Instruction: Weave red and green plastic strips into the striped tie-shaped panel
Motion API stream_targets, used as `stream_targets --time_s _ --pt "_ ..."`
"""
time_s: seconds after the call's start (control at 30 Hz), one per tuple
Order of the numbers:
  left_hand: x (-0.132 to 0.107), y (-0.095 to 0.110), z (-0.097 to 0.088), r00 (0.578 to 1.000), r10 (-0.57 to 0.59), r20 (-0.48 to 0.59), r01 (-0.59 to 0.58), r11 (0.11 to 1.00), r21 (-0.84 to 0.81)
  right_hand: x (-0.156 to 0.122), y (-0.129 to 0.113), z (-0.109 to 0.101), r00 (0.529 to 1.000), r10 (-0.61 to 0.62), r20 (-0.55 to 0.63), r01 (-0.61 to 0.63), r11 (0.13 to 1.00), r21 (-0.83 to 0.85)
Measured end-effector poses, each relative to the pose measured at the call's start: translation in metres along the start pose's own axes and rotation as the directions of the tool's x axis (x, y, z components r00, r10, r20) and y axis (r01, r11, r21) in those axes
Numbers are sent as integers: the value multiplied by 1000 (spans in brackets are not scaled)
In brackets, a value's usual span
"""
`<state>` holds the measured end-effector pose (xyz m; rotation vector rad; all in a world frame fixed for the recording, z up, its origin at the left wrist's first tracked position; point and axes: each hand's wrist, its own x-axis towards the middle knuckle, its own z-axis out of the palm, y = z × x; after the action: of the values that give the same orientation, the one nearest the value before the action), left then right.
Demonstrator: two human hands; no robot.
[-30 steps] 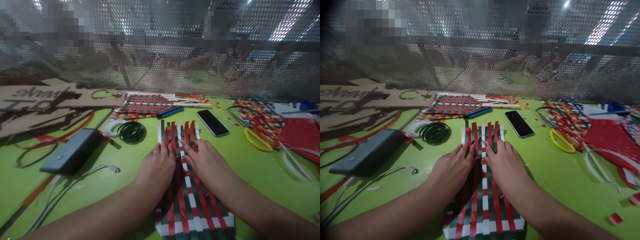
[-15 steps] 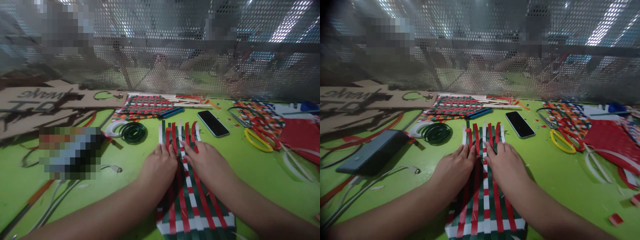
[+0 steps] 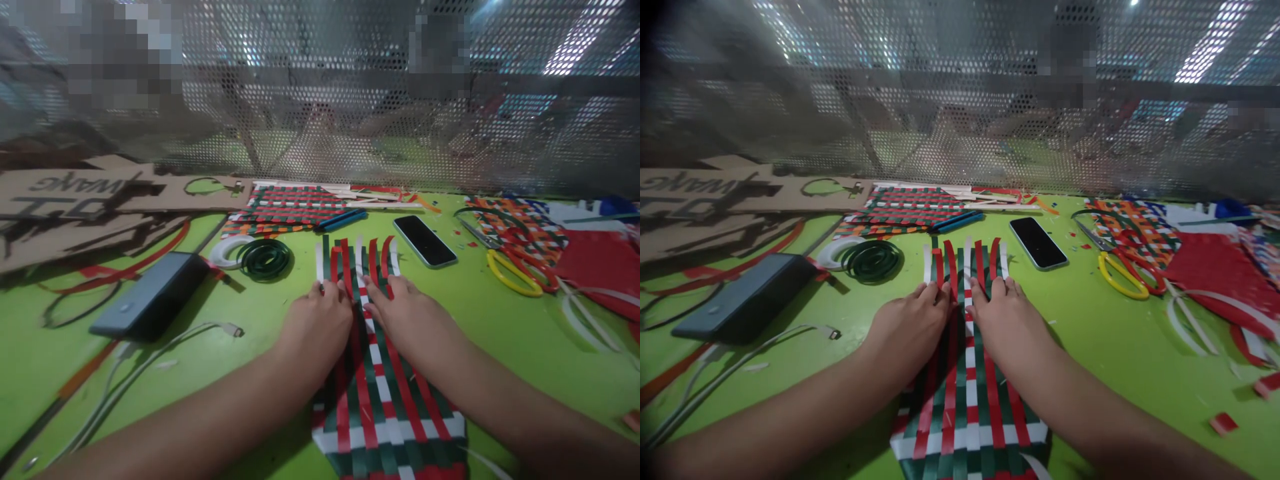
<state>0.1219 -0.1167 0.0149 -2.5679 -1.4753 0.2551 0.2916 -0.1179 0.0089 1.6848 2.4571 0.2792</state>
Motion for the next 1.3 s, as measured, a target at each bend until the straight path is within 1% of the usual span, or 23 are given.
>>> stream_targets --time_s 0.1,0.27,0.37,0.47,0.67,0.87,1.17,1.3 --pt "-1 0 1 1000 -11 -22 11 1000 2 0 0 -2 1000 -10 -6 10 1000 -14" --pt "-2 0 0 999 -28 -17 28 999 19 -2 0 4 995 -52 -85 45 995 -85" --pt "-2 1 -1 999 -32 -5 32 999 27 -3 0 7 996 -52 -71 43 992 -115" --pt "-2 2 -1 1000 -23 14 23 999 24 -3 0 6 997 -58 -44 51 987 -153" --pt "-1 1 -6 997 2 82 -5 999 36 -5 0 3 995 -94 -16 90 982 -168" --pt "-2 3 -7 998 -2 69 -1 999 44 -4 1 6 992 -123 -13 119 981 -151" --pt "-1 2 -8 997 15 81 -21 997 73 -4 0 -5 989 -140 47 145 982 -124" --pt "-2 1 -7 999 18 38 -20 998 53 -4 0 -4 989 -142 34 145 982 -121"
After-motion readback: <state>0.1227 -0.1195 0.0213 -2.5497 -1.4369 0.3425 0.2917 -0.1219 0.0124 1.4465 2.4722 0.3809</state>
